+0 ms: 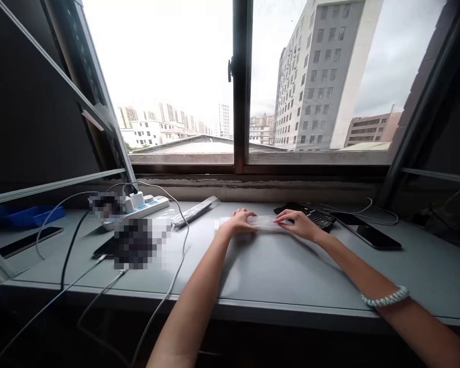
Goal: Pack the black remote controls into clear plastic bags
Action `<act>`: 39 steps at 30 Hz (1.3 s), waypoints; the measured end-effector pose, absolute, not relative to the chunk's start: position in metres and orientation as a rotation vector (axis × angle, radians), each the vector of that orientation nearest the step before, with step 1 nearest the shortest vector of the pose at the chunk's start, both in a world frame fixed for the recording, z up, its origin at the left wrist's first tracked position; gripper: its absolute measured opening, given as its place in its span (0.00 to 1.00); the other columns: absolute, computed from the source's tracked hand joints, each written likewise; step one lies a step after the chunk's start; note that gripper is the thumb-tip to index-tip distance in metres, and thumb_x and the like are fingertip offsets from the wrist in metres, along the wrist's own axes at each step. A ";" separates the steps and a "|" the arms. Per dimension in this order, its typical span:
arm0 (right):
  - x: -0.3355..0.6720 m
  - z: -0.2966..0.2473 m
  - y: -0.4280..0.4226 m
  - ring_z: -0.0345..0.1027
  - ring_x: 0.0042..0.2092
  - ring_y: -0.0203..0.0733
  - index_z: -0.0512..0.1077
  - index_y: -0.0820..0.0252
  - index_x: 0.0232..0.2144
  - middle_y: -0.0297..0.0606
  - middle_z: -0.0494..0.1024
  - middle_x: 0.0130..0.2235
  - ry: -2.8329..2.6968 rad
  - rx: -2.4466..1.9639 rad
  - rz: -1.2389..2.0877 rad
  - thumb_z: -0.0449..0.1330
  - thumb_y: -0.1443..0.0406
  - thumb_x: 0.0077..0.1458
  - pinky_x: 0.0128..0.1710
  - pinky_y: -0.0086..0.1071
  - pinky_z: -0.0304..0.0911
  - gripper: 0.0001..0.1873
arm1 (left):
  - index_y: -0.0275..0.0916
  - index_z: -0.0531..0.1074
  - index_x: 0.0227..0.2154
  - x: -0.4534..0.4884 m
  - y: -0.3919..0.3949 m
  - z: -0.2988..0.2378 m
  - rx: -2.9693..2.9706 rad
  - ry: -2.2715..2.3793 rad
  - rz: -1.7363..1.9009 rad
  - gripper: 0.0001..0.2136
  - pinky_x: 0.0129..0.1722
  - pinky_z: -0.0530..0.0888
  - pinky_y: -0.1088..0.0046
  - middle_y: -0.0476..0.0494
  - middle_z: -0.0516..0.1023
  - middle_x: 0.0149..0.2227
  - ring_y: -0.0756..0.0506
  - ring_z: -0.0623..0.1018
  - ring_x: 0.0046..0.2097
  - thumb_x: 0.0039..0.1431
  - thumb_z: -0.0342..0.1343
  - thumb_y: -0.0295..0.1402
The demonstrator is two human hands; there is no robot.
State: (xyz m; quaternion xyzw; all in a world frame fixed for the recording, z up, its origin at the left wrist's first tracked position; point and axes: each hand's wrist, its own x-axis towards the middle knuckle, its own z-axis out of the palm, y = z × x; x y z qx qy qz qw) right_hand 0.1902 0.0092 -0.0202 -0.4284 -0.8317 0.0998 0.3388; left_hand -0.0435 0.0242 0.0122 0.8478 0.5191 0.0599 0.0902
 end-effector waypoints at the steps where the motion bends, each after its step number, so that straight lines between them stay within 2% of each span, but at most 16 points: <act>1: 0.190 -0.021 0.009 0.69 0.42 0.45 0.78 0.52 0.33 0.38 0.76 0.40 -2.169 -1.108 0.263 0.57 0.57 0.50 0.45 0.36 0.62 0.12 | 0.50 0.60 0.54 -0.042 0.023 0.012 2.518 1.529 0.183 0.30 0.58 0.54 0.68 0.47 0.63 0.52 0.42 0.59 0.57 0.45 0.53 0.47; 2: 0.189 -0.021 0.008 0.69 0.43 0.46 0.78 0.51 0.33 0.38 0.76 0.40 -2.176 -1.108 0.266 0.58 0.56 0.50 0.45 0.36 0.61 0.12 | 0.49 0.58 0.56 -0.041 0.023 0.011 2.490 1.535 0.174 0.33 0.58 0.54 0.67 0.47 0.62 0.54 0.41 0.58 0.58 0.44 0.52 0.51; 4: 0.188 -0.021 0.007 0.69 0.43 0.47 0.79 0.51 0.32 0.38 0.75 0.41 -2.204 -1.121 0.291 0.59 0.53 0.47 0.45 0.37 0.61 0.13 | 0.47 0.55 0.58 -0.036 0.024 0.007 2.405 1.570 0.207 0.36 0.58 0.53 0.64 0.45 0.60 0.56 0.40 0.56 0.59 0.47 0.44 0.58; 6: 0.188 -0.020 0.005 0.69 0.42 0.47 0.79 0.51 0.31 0.39 0.76 0.40 -2.224 -1.125 0.339 0.59 0.52 0.47 0.45 0.37 0.62 0.15 | 0.44 0.57 0.57 -0.031 0.027 0.001 2.350 1.657 0.293 0.34 0.56 0.55 0.63 0.42 0.61 0.56 0.39 0.57 0.59 0.51 0.37 0.59; 7: 0.188 -0.020 0.005 0.69 0.42 0.47 0.79 0.51 0.31 0.39 0.76 0.40 -2.232 -1.130 0.359 0.59 0.51 0.47 0.44 0.37 0.62 0.15 | 0.42 0.60 0.55 -0.028 0.028 -0.003 2.358 1.716 0.334 0.33 0.56 0.56 0.63 0.40 0.62 0.56 0.39 0.58 0.58 0.53 0.36 0.57; 11: 0.188 -0.022 0.005 0.69 0.40 0.47 0.79 0.52 0.31 0.39 0.76 0.39 -2.262 -1.147 0.396 0.59 0.51 0.47 0.43 0.37 0.62 0.15 | 0.39 0.67 0.45 -0.022 0.032 -0.017 2.462 1.850 0.419 0.22 0.53 0.58 0.63 0.38 0.66 0.51 0.40 0.62 0.55 0.57 0.41 0.48; 17: 0.190 -0.024 0.005 0.69 0.41 0.47 0.79 0.52 0.31 0.40 0.76 0.39 -2.222 -1.189 0.340 0.57 0.50 0.48 0.43 0.37 0.62 0.17 | 0.38 0.70 0.39 -0.017 0.031 -0.021 2.501 1.850 0.478 0.17 0.51 0.59 0.62 0.39 0.70 0.45 0.41 0.65 0.51 0.59 0.43 0.44; 21: 0.190 -0.024 0.002 0.69 0.40 0.47 0.79 0.53 0.30 0.40 0.76 0.38 -2.202 -1.243 0.379 0.57 0.48 0.47 0.43 0.37 0.61 0.19 | 0.38 0.71 0.38 -0.010 0.028 -0.023 2.449 1.893 0.511 0.16 0.51 0.59 0.62 0.39 0.70 0.45 0.41 0.65 0.50 0.60 0.43 0.42; 26: 0.190 -0.024 0.002 0.69 0.39 0.46 0.79 0.55 0.30 0.41 0.76 0.38 -2.163 -1.267 0.442 0.51 0.48 0.52 0.40 0.36 0.61 0.23 | 0.36 0.72 0.37 -0.008 0.030 -0.025 2.320 1.972 0.659 0.17 0.49 0.62 0.63 0.37 0.69 0.45 0.40 0.65 0.51 0.60 0.44 0.42; 29: 0.190 -0.024 0.002 0.68 0.41 0.47 0.79 0.54 0.31 0.40 0.76 0.38 -2.197 -1.258 0.418 0.54 0.49 0.50 0.41 0.36 0.61 0.19 | 0.34 0.70 0.41 -0.019 0.036 -0.018 2.208 2.089 0.787 0.13 0.48 0.64 0.64 0.35 0.68 0.47 0.40 0.65 0.51 0.58 0.48 0.36; 32: 0.189 -0.026 0.003 0.67 0.43 0.47 0.78 0.52 0.32 0.39 0.75 0.39 -2.183 -1.257 0.337 0.57 0.52 0.48 0.44 0.37 0.60 0.15 | 0.33 0.66 0.46 -0.042 0.043 -0.007 2.060 2.192 1.056 0.15 0.50 0.64 0.66 0.36 0.68 0.49 0.41 0.65 0.53 0.56 0.48 0.31; 35: 0.189 -0.028 0.004 0.67 0.43 0.46 0.78 0.52 0.31 0.38 0.75 0.41 -2.084 -1.284 0.226 0.57 0.53 0.48 0.42 0.37 0.61 0.14 | 0.33 0.63 0.50 -0.067 0.050 -0.002 1.859 2.330 1.248 0.18 0.57 0.58 0.66 0.36 0.62 0.56 0.41 0.56 0.61 0.55 0.46 0.27; 39: 0.188 -0.029 0.004 0.67 0.42 0.46 0.77 0.53 0.29 0.38 0.75 0.39 -1.944 -1.316 0.121 0.55 0.55 0.50 0.36 0.36 0.62 0.13 | 0.29 0.57 0.55 -0.089 0.056 -0.005 1.665 2.519 1.146 0.26 0.61 0.49 0.59 0.30 0.49 0.62 0.35 0.43 0.64 0.51 0.50 0.27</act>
